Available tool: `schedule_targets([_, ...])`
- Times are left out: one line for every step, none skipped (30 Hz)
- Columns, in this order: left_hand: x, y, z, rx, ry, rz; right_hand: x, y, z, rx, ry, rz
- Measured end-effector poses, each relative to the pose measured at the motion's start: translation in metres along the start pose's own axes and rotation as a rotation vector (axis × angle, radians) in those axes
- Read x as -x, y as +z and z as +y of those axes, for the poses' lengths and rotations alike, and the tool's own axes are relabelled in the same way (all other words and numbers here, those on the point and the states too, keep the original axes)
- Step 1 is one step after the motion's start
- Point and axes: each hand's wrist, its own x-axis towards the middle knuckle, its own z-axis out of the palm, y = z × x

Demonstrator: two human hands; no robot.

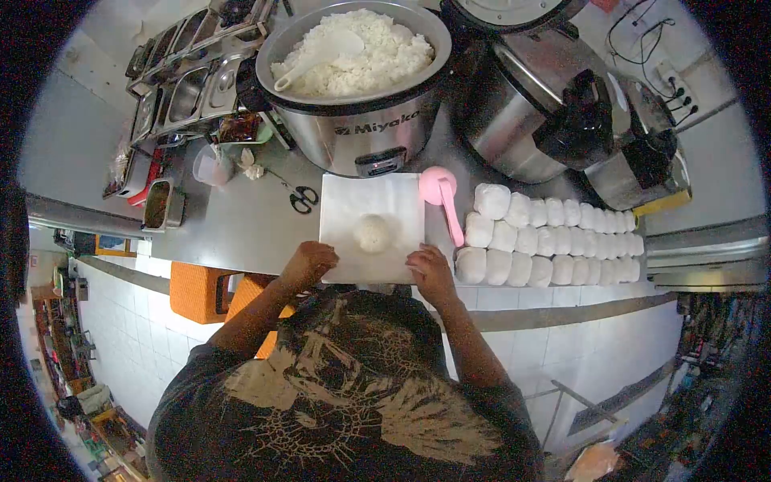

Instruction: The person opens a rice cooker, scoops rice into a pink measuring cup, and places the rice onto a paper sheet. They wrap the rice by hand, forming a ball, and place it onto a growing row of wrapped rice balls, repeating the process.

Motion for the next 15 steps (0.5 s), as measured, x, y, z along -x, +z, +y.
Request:
schedule_targets([0.005,-0.003,0.003,0.027,0.024,0.026,0.001,-0.002,-0.005,-0.024,0.003,0.04])
schedule_targets([0.009,-0.007,0.006,0.053,0.049,0.051,0.004,-0.004,-0.011,-0.047,0.006,0.082])
schedule_targets([0.009,-0.006,0.01,0.156,-0.073,0.096,0.003,-0.008,-0.02,-0.069,0.011,0.124])
schedule_targets([0.008,-0.004,0.016,0.26,-0.195,0.139,0.0,-0.008,-0.025,-0.125,0.093,0.142])
schedule_targets([0.006,-0.001,0.02,0.364,-0.317,0.181,-0.004,-0.007,-0.029,-0.179,0.176,0.16])
schedule_targets([0.001,0.0,0.019,0.373,-0.373,0.184,-0.009,-0.007,-0.031,-0.234,0.26,0.177])
schedule_targets([-0.005,0.002,0.015,0.381,-0.43,0.187,-0.012,0.002,-0.02,-0.213,0.324,0.221])
schedule_targets([-0.011,0.004,0.011,0.389,-0.489,0.191,-0.018,0.016,-0.005,-0.192,0.388,0.262])
schedule_targets([-0.015,0.007,0.006,0.342,-0.54,0.189,-0.029,0.018,-0.005,-0.171,0.449,0.303])
schedule_targets([-0.019,0.01,0.001,0.294,-0.592,0.188,-0.034,0.018,-0.005,-0.143,0.479,0.288])
schedule_targets([-0.021,0.012,-0.004,0.246,-0.643,0.187,-0.04,0.016,-0.006,-0.115,0.508,0.273])
schedule_targets([-0.022,0.015,-0.009,0.219,-0.645,0.167,-0.044,0.015,-0.01,-0.087,0.538,0.26])
schedule_targets([-0.022,0.018,-0.014,0.193,-0.645,0.146,-0.044,0.02,-0.007,-0.059,0.526,0.258])
schedule_targets([-0.023,0.02,-0.019,0.167,-0.644,0.123,-0.044,0.027,-0.004,-0.03,0.517,0.256])
schedule_targets([-0.026,0.02,-0.022,0.161,-0.661,0.102,-0.044,0.029,-0.009,0.0,0.508,0.255])
